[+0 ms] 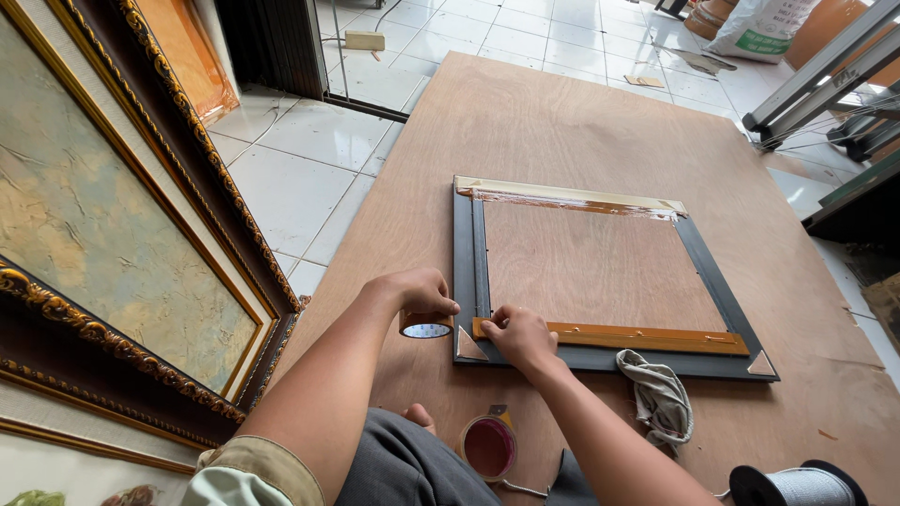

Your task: The person applies brown and gold tape to the edges of a rectangular frame lying on a wooden board. They smooth the tape with a cloth, flip the frame to work on the opposite side, and continue taping and smoothing the edges.

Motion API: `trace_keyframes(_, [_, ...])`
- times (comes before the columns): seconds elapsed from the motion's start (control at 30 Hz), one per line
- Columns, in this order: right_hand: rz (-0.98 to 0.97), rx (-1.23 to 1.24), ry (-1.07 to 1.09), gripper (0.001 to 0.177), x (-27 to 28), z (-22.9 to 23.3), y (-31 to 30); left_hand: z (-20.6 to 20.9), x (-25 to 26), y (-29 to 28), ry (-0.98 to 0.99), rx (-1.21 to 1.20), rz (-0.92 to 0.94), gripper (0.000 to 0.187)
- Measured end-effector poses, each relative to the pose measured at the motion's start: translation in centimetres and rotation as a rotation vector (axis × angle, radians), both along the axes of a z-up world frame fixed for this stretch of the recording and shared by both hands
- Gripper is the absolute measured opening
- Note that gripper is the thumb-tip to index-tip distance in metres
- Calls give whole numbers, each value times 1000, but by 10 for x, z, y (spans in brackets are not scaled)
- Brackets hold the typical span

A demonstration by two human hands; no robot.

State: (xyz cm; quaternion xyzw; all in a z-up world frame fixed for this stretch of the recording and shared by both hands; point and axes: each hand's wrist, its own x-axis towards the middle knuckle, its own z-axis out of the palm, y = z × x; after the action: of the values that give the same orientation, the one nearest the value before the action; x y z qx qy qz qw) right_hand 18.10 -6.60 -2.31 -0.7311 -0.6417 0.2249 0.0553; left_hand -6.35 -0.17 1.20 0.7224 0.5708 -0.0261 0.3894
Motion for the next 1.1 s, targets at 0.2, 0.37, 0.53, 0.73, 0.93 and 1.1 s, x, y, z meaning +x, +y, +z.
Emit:
trace_keyframes(0.2, [-134, -9, -49, 31, -37, 11, 0, 3, -3, 3, 20, 5, -16, 39])
trace_keyframes(0.37, [-126, 31, -115, 34, -38, -7, 11, 4, 4, 4, 32, -11, -40, 36])
trace_keyframes(0.53, [-23, 34, -88, 35, -7, -23, 15, 1, 6, 11, 21, 7, -54, 39])
trace_keyframes(0.73, [129, 97, 38, 26, 12, -20, -2, 32, 11, -18, 15, 78, -50, 38])
trace_keyframes(0.93, [-18, 130, 2, 40, -9, 5, -25, 51, 32, -41, 3, 181, -29, 30])
trace_keyframes(1.1, [111, 58, 127, 44, 66, -90, 69, 24, 58, -34, -42, 281, -161, 34])
